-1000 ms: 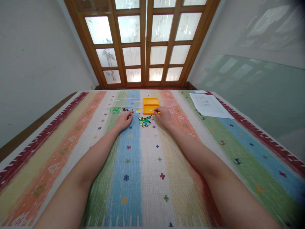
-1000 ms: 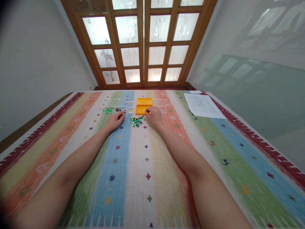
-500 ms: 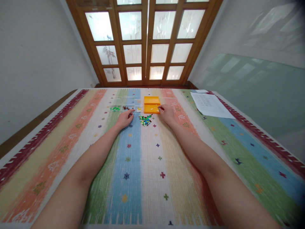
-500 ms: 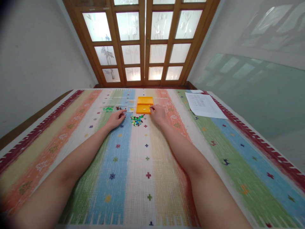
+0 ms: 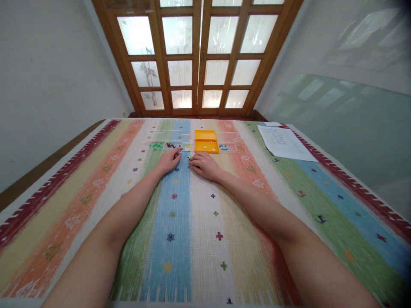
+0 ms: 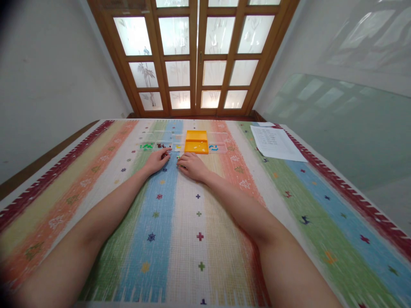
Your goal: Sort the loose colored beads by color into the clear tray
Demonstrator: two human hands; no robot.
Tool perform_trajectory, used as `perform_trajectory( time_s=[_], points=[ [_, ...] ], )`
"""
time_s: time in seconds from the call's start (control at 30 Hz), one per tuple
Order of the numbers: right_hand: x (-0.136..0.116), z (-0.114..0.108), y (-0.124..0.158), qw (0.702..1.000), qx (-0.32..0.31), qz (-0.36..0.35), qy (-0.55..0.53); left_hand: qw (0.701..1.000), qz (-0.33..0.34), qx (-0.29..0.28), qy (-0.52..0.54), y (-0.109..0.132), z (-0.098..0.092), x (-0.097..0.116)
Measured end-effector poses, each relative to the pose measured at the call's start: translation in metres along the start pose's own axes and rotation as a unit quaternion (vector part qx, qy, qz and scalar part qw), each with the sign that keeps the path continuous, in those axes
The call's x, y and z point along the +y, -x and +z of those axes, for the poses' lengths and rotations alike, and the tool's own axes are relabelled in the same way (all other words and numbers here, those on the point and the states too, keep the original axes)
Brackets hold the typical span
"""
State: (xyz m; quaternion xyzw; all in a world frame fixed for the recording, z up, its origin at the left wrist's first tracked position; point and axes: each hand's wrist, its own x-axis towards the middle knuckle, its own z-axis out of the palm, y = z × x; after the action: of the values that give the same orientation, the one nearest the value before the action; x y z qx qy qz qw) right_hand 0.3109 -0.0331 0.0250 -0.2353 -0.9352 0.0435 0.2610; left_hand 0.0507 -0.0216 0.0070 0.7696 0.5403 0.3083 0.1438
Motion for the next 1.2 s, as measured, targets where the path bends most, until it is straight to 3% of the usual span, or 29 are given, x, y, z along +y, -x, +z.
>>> perform_trajectory(
  time_s=[0.6,1.2],
  points=[
    [-0.0097,-0.0050,-0.0016,0.995,-0.060,-0.073,0.024,1.000,0.010,-0.001,0.001,-0.0015,0.0031,-0.0054],
    [-0.0071,-0.0049,0.0021,0.997,-0.037,-0.072,-0.010,1.000,0.008,-0.007,-0.005,-0.0023,0.0025,-0.0033]
  ],
)
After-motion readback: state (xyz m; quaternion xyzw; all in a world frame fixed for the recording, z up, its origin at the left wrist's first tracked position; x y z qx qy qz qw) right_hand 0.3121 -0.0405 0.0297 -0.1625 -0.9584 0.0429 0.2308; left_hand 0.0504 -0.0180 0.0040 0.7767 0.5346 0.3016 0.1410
